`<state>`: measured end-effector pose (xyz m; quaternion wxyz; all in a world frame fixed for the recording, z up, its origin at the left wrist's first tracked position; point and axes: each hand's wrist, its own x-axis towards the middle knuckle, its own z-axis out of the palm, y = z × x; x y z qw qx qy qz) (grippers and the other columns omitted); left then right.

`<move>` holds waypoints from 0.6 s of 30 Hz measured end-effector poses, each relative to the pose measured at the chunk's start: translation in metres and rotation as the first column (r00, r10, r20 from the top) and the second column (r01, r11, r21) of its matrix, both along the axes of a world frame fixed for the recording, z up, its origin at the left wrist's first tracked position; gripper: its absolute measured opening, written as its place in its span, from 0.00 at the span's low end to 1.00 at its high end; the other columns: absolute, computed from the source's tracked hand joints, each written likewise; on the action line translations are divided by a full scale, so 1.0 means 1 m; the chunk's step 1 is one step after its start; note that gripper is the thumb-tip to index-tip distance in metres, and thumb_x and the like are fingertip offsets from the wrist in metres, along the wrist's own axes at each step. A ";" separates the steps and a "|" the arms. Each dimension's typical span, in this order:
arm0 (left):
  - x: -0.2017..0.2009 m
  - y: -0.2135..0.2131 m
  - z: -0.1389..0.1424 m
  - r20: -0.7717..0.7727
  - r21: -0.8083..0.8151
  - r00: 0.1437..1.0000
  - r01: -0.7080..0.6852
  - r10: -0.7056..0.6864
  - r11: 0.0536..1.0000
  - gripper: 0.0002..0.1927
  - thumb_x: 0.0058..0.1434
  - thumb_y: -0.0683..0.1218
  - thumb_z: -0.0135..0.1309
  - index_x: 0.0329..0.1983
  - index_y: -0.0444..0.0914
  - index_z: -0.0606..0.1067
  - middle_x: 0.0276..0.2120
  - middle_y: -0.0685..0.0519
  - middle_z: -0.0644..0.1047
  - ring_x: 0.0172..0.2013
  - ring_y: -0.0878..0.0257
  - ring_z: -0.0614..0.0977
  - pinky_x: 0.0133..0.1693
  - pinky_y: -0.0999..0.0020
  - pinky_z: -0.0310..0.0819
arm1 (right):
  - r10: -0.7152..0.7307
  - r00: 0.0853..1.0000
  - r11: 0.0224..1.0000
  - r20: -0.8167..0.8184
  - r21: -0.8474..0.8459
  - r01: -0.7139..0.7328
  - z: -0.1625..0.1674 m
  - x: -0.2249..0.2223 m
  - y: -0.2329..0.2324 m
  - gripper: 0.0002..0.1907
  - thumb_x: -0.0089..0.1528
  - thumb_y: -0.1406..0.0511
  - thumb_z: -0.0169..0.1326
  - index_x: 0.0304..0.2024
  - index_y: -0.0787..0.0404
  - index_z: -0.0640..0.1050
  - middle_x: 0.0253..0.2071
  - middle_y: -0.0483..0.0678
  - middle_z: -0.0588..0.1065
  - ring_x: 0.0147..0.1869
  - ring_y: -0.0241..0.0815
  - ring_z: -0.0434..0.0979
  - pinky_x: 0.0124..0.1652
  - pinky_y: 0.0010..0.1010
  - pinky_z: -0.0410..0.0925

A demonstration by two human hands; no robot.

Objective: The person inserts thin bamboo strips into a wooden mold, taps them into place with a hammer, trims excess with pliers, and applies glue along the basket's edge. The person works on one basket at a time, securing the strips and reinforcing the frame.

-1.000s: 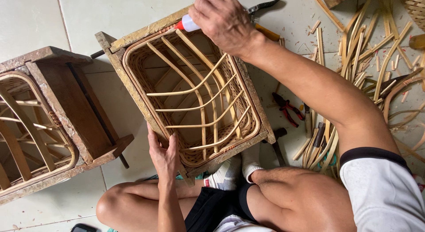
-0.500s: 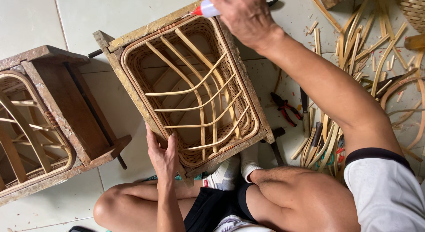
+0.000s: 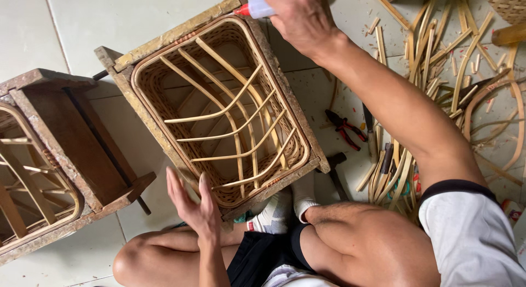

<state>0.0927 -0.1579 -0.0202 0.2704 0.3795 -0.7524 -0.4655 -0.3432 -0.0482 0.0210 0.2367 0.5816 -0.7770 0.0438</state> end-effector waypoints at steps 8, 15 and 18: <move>0.069 0.073 0.002 0.092 -0.370 0.990 0.130 -0.103 0.920 0.28 0.63 0.40 0.62 0.65 0.34 0.69 0.68 0.44 0.66 0.70 0.45 0.66 0.71 0.44 0.58 | 0.037 -0.224 0.937 0.974 0.044 0.348 0.012 0.099 0.088 0.26 0.64 0.49 0.58 0.42 0.69 0.79 0.33 0.49 0.79 0.26 0.34 0.78 0.26 0.27 0.75; 0.083 0.092 -0.028 0.040 -0.116 0.999 0.040 -0.035 0.992 0.37 0.68 0.43 0.57 0.75 0.32 0.54 0.74 0.37 0.57 0.75 0.43 0.59 0.73 0.49 0.54 | 0.035 -0.302 0.928 0.953 0.081 0.363 -0.005 0.141 0.112 0.24 0.63 0.49 0.54 0.34 0.65 0.78 0.25 0.44 0.73 0.24 0.30 0.74 0.26 0.22 0.69; 0.078 0.098 -0.036 0.051 -0.005 0.998 -0.021 0.022 1.000 0.39 0.68 0.42 0.55 0.77 0.31 0.51 0.74 0.38 0.56 0.75 0.45 0.58 0.74 0.50 0.51 | 0.022 -0.295 0.917 0.955 0.098 0.386 -0.003 0.140 0.112 0.25 0.63 0.49 0.53 0.31 0.66 0.78 0.23 0.44 0.73 0.22 0.30 0.73 0.24 0.23 0.68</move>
